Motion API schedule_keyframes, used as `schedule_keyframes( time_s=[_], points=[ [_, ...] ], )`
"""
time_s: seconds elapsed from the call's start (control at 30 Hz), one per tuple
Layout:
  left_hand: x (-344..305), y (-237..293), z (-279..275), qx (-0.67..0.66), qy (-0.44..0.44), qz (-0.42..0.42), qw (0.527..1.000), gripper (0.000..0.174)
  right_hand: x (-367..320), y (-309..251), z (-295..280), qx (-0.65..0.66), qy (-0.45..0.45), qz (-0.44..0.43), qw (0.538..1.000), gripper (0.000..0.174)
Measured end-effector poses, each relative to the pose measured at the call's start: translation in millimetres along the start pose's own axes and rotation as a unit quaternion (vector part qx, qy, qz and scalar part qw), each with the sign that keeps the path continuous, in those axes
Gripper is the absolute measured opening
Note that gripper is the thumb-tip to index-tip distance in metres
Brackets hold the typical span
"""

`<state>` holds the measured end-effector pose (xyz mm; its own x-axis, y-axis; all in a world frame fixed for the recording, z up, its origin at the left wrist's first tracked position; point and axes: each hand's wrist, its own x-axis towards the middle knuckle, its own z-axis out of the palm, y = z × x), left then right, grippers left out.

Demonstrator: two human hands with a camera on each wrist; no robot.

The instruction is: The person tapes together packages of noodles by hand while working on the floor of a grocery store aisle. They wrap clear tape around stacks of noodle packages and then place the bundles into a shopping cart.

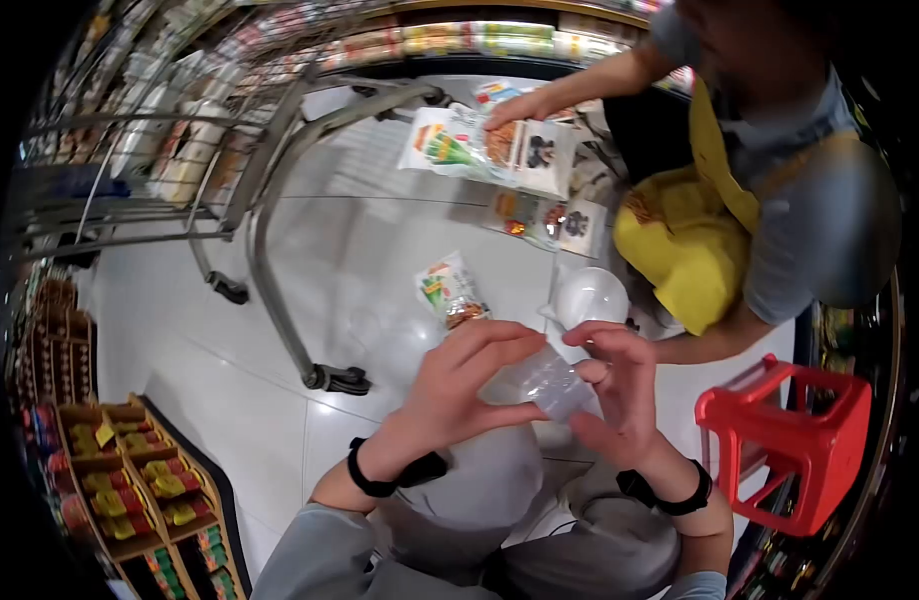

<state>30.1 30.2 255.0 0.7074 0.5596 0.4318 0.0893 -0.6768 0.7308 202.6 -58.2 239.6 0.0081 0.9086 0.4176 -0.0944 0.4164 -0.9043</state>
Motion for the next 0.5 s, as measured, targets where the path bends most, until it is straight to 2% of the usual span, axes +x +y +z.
schedule_keyframes(
  time_s=[0.03,0.17,0.2,0.23,0.3,0.33,0.4,0.5],
  points=[
    [0.2,0.0,1.3,0.014,-0.003,-0.003,1.000,0.051,-3.3,1.3,1.3,0.025,0.014,0.001,1.000,0.062],
    [-3.3,-1.6,1.6,-0.005,-0.019,-0.016,1.000,0.046,-10.4,-1.1,-2.9,-0.022,0.018,0.051,0.998,0.064],
    [-4.9,-2.1,1.4,-0.017,-0.013,-0.047,0.999,0.034,-12.4,2.0,-4.2,-0.065,0.003,0.048,0.997,0.065],
    [-6.1,-3.0,2.2,-0.017,-0.017,-0.048,0.999,0.034,-13.4,4.2,-4.3,-0.107,-0.013,0.043,0.993,0.065],
    [-8.7,-5.5,7.7,-0.097,-0.012,-0.129,0.987,0.021,-15.6,5.0,-3.9,-0.142,-0.023,0.056,0.988,0.064],
    [-9.7,-7.0,10.4,-0.101,-0.014,-0.125,0.987,0.021,-15.8,4.3,-5.3,-0.181,-0.035,0.066,0.981,0.063],
    [-11.8,-10.4,13.3,-0.152,-0.042,-0.193,0.969,0.008,-17.6,4.8,-4.8,-0.185,-0.047,0.095,0.977,0.062],
    [-12.1,-11.5,16.4,-0.138,-0.058,-0.182,0.972,0.003,-18.1,10.4,-3.4,-0.176,-0.048,0.134,0.974,0.061]
  ],
)
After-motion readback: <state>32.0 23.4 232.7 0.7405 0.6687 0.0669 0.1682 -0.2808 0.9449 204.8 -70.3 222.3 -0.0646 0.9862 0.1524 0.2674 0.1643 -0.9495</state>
